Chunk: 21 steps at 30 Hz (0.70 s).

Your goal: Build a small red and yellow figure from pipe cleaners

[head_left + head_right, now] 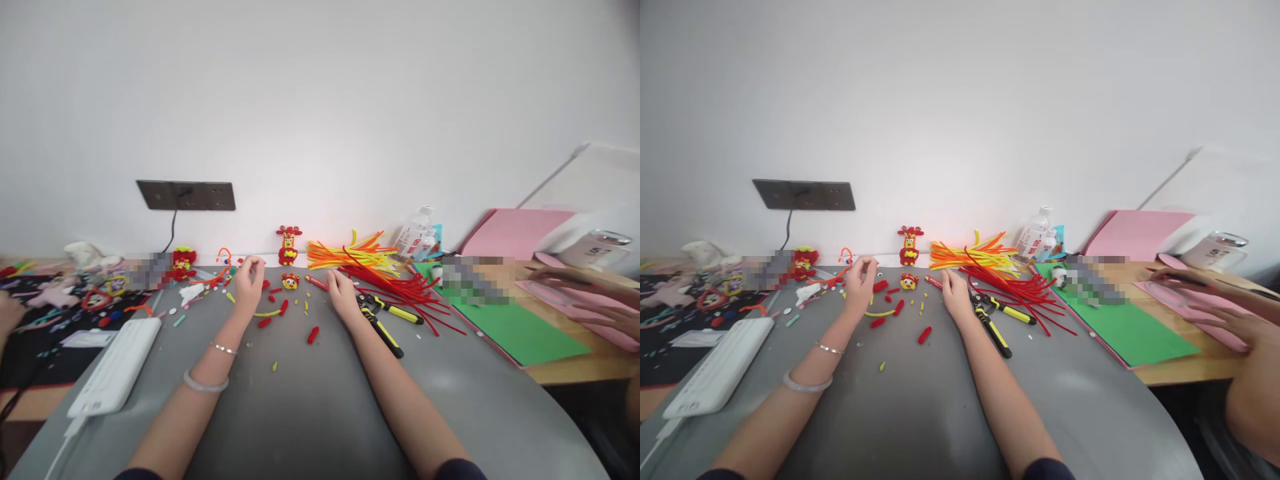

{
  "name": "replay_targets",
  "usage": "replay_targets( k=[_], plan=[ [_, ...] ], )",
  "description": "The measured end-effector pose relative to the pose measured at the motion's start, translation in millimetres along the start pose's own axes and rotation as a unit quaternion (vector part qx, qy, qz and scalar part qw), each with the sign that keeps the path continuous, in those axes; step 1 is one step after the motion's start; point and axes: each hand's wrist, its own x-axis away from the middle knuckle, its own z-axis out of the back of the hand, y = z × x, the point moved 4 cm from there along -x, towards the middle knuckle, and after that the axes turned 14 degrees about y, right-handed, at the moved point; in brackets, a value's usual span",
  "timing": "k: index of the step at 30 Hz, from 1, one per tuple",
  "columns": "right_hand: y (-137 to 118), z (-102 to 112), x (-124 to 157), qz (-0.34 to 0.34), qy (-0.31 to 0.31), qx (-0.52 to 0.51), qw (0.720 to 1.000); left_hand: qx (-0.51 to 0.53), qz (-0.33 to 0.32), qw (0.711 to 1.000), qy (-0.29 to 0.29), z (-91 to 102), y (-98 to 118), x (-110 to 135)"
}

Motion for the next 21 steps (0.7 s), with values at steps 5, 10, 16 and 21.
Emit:
replay_targets(
  k=[5,10,16,21],
  plan=[
    [-10,24,23,0.010,0.064,-0.013,0.998,0.007,0.038,0.999,-0.025,25.2,11,20],
    [-21,41,49,0.007,0.118,-0.029,0.993,-0.002,0.091,0.992,-0.092,70.6,10,65],
    [-23,41,72,-0.027,0.087,-0.051,0.995,0.003,0.166,0.983,-0.072,130.2,-1,117],
    [-18,39,86,-0.084,0.020,-0.083,0.993,0.027,0.202,0.979,-0.015,143.5,-2,141]
  ],
)
